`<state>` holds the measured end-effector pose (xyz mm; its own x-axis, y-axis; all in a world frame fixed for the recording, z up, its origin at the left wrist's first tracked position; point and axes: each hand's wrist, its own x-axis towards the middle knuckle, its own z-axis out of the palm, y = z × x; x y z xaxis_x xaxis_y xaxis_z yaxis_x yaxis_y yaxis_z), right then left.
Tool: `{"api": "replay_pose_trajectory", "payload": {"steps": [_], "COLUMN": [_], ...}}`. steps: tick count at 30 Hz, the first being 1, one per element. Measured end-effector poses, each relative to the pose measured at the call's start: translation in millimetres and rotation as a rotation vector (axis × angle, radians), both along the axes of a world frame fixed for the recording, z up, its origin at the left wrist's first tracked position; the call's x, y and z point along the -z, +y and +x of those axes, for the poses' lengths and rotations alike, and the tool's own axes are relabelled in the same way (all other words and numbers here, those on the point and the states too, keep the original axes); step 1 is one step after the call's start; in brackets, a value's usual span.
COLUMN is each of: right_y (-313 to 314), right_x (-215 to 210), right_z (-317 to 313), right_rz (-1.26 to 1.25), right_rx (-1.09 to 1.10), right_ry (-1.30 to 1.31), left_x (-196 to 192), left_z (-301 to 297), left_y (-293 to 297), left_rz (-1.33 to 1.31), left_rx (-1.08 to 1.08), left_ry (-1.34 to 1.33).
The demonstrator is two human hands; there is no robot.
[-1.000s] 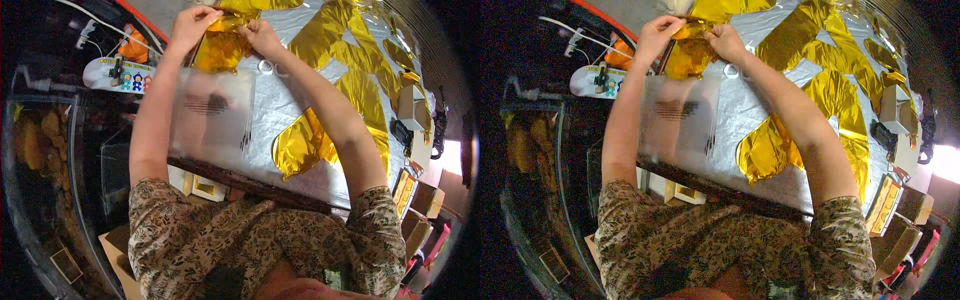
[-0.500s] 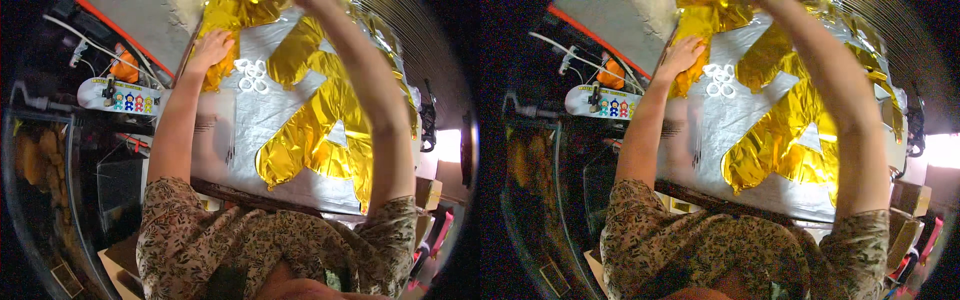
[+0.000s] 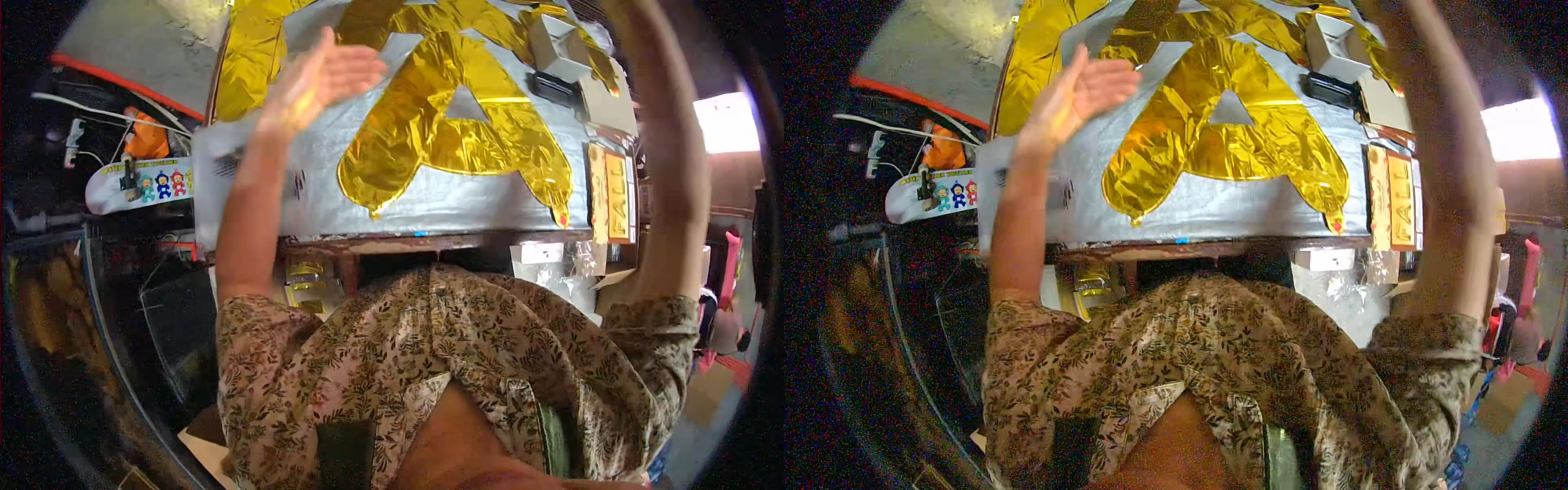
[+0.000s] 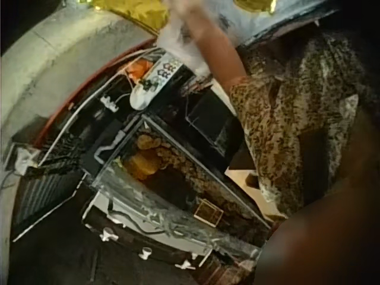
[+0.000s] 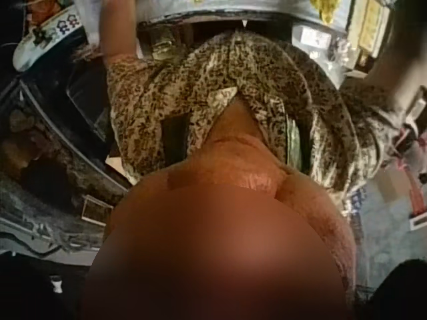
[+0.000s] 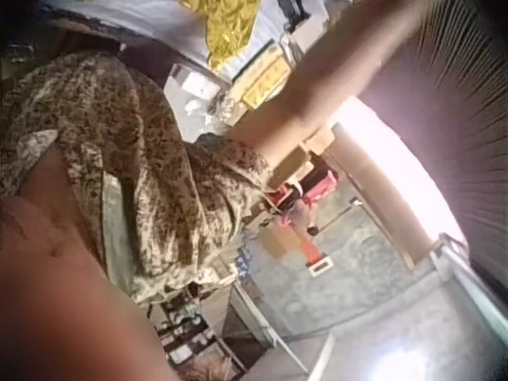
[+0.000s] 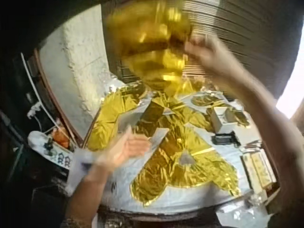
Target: Folding gold foil balloons into compact rectangular shapes for packaging.
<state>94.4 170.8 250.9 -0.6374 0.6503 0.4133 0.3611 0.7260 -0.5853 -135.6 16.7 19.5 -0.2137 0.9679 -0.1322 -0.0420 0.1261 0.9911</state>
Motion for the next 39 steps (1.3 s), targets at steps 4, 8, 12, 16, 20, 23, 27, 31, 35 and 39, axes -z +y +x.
{"api": "replay_pose_trajectory", "payload": {"steps": [4,8,12,16,20,23,27,31,35,39], "right_y": [-45.0,-77.4,-104.9,-84.7,-65.3,-78.6,-94.3,-95.8,-96.4,-90.3], "right_x": [102.9,218.8,260.2,266.1,285.8,293.7,286.6,278.5,272.1,268.7], "right_z": [64.3,89.9,127.7,178.9,219.4,227.8,231.3,225.8,204.3,145.0], "right_rz": [0.106,0.267,0.23,0.263,0.167,0.175,0.128,0.16,0.235,0.316], "right_rx": [-0.241,-0.321,-0.487,-0.094,0.137,-0.002,-0.129,-0.119,-0.052,-0.197], "right_ry": [0.071,0.139,-0.235,-0.364,-0.647,-0.584,-0.506,-0.536,-0.576,-0.362], "left_x": [12.0,31.1,38.1,62.6,78.1,67.7,47.7,40.0,38.0,56.0], "left_z": [59.7,82.9,104.8,92.3,89.6,82.9,74.1,69.8,73.1,49.6], "left_y": [-21.7,-46.1,-51.4,-61.7,-61.9,-68.3,-86.9,-93.1,-94.9,-89.6], "left_rz": [0.004,0.006,-0.113,-0.147,-0.063,-0.065,-0.19,-0.253,-0.272,-0.332], "left_rx": [0.265,0.138,0.02,0.048,-0.167,-0.073,0.004,0.083,0.234,0.339], "left_ry": [-0.554,-0.659,-0.6,-0.142,0.559,0.411,0.209,0.173,0.132,0.499]}}
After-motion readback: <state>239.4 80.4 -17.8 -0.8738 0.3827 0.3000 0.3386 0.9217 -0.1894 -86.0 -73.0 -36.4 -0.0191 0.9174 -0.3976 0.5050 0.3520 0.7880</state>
